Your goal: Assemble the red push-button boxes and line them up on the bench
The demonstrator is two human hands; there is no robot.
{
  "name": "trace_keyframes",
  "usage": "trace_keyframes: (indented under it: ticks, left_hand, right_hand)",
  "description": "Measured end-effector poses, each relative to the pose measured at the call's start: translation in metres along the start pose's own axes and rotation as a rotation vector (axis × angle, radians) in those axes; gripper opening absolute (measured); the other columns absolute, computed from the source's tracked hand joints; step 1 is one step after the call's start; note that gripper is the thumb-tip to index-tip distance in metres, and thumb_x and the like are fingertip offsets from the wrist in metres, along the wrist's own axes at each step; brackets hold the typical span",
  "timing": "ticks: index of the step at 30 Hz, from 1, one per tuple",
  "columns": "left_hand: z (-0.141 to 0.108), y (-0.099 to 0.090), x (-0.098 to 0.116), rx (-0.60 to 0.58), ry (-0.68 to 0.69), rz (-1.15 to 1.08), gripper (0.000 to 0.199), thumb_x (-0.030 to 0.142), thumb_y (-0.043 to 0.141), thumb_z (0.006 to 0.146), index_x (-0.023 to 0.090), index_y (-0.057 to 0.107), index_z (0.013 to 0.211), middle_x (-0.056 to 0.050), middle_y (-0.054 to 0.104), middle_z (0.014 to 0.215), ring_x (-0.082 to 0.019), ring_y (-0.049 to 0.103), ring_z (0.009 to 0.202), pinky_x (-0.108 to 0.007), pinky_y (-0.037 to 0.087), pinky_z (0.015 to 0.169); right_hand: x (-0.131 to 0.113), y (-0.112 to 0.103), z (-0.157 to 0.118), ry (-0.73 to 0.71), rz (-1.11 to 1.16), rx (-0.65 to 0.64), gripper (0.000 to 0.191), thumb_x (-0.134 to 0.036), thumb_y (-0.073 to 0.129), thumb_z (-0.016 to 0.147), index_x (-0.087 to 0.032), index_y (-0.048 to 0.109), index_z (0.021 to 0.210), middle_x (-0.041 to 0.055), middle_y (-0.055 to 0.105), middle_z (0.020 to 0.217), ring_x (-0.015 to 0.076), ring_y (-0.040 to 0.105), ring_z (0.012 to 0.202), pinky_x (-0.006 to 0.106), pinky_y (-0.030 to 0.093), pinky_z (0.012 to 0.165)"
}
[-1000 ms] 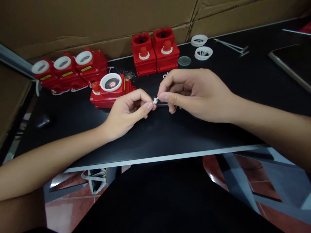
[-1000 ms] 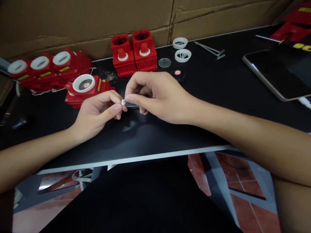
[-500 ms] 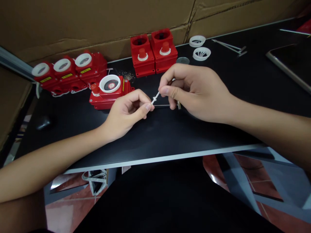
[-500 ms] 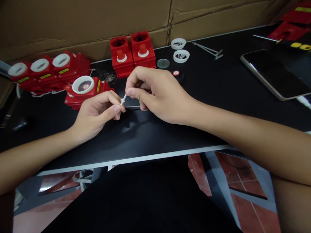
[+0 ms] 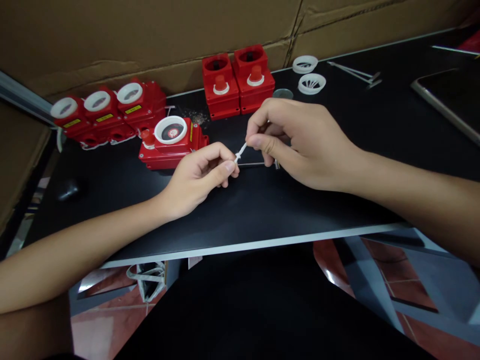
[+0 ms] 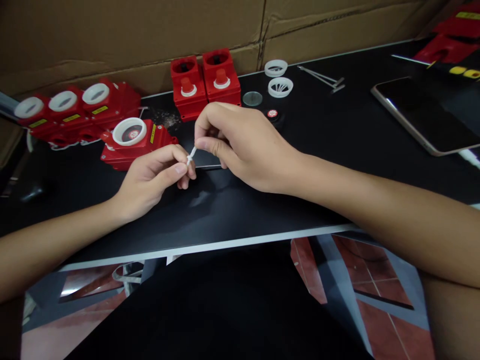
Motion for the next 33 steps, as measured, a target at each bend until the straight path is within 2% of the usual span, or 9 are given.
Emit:
trace_keyframes:
  ticks: [3,6,9,14,17,19,22,29,33]
  left_hand:
    - [0.000,0.002,0.002,-0.025,0.007,0.000,0.057,0.073,0.084,0.109,0.020,0.075,0.092,-0.004,0.078,0.090,-0.013,0.067,0.071,-0.026,0.061,0.070]
    - [0.000,0.003,0.004,-0.032,0.023,0.012,0.058,0.074,0.084,0.109,0.020,0.076,0.090,-0.004,0.079,0.089,-0.014,0.066,0.071,-0.026,0.062,0.071]
    - [-0.001,0.003,0.004,-0.026,0.031,0.024,0.055,0.072,0.083,0.111,0.021,0.078,0.091,-0.005,0.081,0.092,-0.014,0.066,0.071,-0.026,0.062,0.071]
    - [-0.001,0.002,0.001,-0.017,0.045,0.060,0.052,0.070,0.085,0.110,0.021,0.082,0.094,-0.006,0.082,0.094,-0.015,0.070,0.073,-0.027,0.059,0.068]
    - [-0.002,0.002,-0.001,-0.033,0.054,0.087,0.053,0.070,0.085,0.110,0.020,0.082,0.092,-0.006,0.081,0.090,-0.016,0.070,0.073,-0.029,0.058,0.069]
    - [-0.003,0.002,-0.001,-0.045,0.073,0.104,0.053,0.070,0.084,0.111,0.021,0.082,0.091,-0.006,0.081,0.088,-0.017,0.071,0.076,-0.031,0.057,0.071]
    - [-0.003,0.002,0.000,-0.049,0.107,0.135,0.052,0.069,0.082,0.113,0.021,0.079,0.090,-0.005,0.080,0.089,-0.019,0.072,0.079,-0.032,0.057,0.073]
    - [-0.002,0.001,0.002,-0.063,0.163,0.201,0.043,0.055,0.079,0.117,0.021,0.076,0.091,-0.004,0.077,0.090,-0.019,0.073,0.082,-0.032,0.057,0.077]
    - [-0.002,0.001,0.002,-0.061,0.178,0.226,0.038,0.049,0.078,0.119,0.021,0.076,0.093,-0.005,0.077,0.092,-0.019,0.073,0.084,-0.032,0.057,0.076]
  right_hand:
    - [0.000,0.001,0.001,-0.059,-0.081,-0.054,0.022,-0.039,0.071,0.114,-0.023,0.067,0.100,0.0042,0.074,0.102,0.0159,0.066,0.084,0.033,0.050,0.084]
    - [0.000,0.002,0.001,-0.106,-0.146,-0.084,0.021,-0.036,0.066,0.115,-0.023,0.066,0.099,0.0048,0.071,0.097,0.0192,0.066,0.092,0.034,0.048,0.087]
    - [0.001,0.002,0.001,-0.108,-0.198,-0.093,0.022,-0.036,0.066,0.114,-0.023,0.063,0.097,0.0042,0.067,0.092,0.0193,0.063,0.088,0.034,0.043,0.084]
    - [0.004,0.004,-0.002,-0.080,-0.230,-0.207,0.043,-0.058,0.063,0.118,-0.021,0.066,0.096,0.0033,0.068,0.090,0.0157,0.057,0.079,0.032,0.035,0.076]
    - [0.002,0.008,-0.003,-0.137,-0.130,-0.274,0.053,-0.061,0.055,0.122,-0.019,0.069,0.091,0.0015,0.067,0.084,0.0128,0.056,0.075,0.031,0.036,0.075]
    - [-0.001,0.011,-0.003,-0.150,-0.010,-0.271,0.056,-0.058,0.055,0.123,-0.019,0.067,0.085,-0.0019,0.060,0.074,0.0103,0.052,0.069,0.029,0.036,0.074]
    - [-0.003,0.013,-0.002,-0.091,0.119,-0.239,0.058,-0.056,0.061,0.121,-0.019,0.062,0.077,-0.0056,0.052,0.065,0.0074,0.045,0.064,0.027,0.036,0.070]
    - [-0.003,0.017,0.001,0.000,0.172,-0.210,0.057,-0.046,0.060,0.119,-0.018,0.057,0.069,-0.0071,0.043,0.059,0.0058,0.044,0.064,0.025,0.036,0.068]
    - [-0.005,0.017,0.000,0.024,0.156,-0.172,0.050,-0.035,0.058,0.118,-0.018,0.059,0.071,-0.0063,0.046,0.060,0.0062,0.050,0.067,0.024,0.038,0.071]
Point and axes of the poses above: each hand's wrist, its own z-axis towards the middle knuckle, its own y-axis out of the palm, x = y × z, the point moved 2 cm from there along z, towards the middle knuckle
